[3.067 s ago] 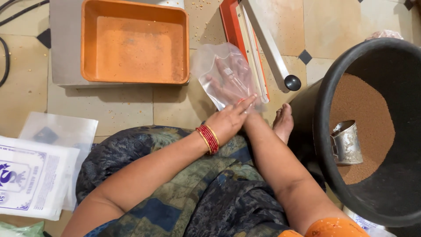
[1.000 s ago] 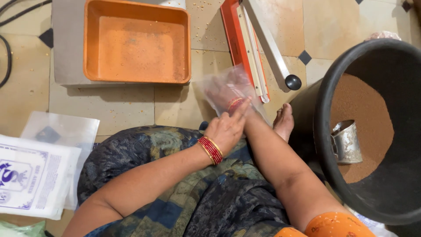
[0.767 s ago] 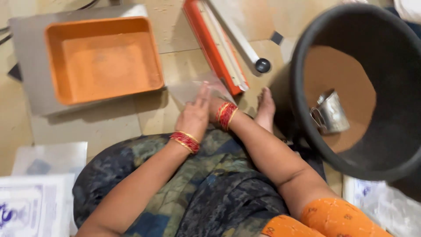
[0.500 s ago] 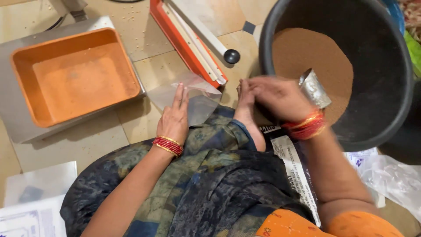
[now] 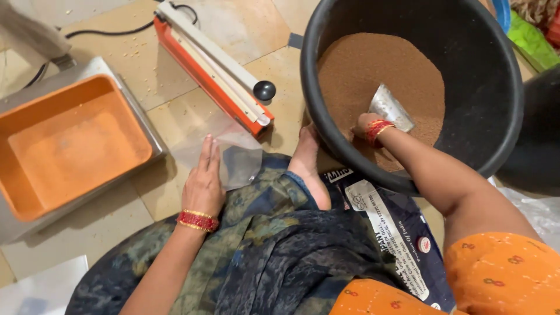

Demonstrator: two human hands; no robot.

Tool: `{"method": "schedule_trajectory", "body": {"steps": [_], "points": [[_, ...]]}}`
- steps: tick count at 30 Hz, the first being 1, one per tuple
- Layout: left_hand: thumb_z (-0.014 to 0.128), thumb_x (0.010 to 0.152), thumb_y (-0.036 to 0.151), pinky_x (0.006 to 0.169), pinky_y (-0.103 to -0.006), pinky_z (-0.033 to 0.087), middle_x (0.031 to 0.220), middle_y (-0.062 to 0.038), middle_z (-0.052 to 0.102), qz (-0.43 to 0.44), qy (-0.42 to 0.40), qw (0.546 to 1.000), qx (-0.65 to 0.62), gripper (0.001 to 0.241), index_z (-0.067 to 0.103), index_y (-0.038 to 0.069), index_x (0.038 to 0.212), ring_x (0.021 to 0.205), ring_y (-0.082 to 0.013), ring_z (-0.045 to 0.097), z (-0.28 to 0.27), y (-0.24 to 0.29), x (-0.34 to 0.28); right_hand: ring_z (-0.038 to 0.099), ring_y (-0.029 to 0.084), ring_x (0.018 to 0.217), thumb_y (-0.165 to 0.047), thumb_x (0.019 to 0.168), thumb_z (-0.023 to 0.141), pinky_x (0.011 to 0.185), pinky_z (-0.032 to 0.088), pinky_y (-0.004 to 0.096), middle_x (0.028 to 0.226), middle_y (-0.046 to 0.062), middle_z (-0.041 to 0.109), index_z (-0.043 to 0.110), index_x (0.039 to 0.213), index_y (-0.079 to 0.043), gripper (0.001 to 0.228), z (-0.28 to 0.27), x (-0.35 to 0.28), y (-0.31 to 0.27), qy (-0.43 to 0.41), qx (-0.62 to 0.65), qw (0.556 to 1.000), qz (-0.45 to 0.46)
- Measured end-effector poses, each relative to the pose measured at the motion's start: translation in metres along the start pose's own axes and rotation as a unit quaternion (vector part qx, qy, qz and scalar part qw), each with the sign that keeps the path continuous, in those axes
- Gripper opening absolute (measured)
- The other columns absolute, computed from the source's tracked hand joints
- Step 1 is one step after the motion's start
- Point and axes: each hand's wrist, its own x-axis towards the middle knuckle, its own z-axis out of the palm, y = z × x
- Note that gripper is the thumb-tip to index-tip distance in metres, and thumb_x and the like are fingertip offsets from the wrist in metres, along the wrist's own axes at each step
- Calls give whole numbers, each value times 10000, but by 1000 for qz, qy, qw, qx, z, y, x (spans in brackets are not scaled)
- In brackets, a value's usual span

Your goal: The recorder is shown scooping a powdered substance from a large bin into small plastic bags, weighing them on a scale, and then using a heat sealer to seal the bags.

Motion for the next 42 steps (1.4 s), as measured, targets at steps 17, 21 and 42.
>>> {"method": "schedule_trajectory", "body": {"steps": [17,21,42], "points": [[572,697,-164,862,-461,552,1667,-80,284,1,-27,1000,-4,755,489,1,1429,1030,-386,651,-2,-5,1,723,194,948,-382,1043,559,952,441,439,936,31,786,836,1077,-232,317,-101,-43,86,172,-266,946,73],[573,701,-169,868,-459,547,1668,-68,282,0,-34,999,-1,785,472,4,1460,1010,-379,652,-2,-6,1,659,283,1169,-418,934,573,880,518,501,1238,29,691,760,1134,-204,347,-127,-93,31,-26,-255,967,-6],[545,703,-175,854,-461,557,1661,-56,295,6,-6,1000,12,831,439,29,1502,1023,-364,653,2,-6,3,671,260,799,-426,799,829,785,526,402,954,129,763,808,1080,-171,380,-102,-27,42,281,198,939,-13]]}}
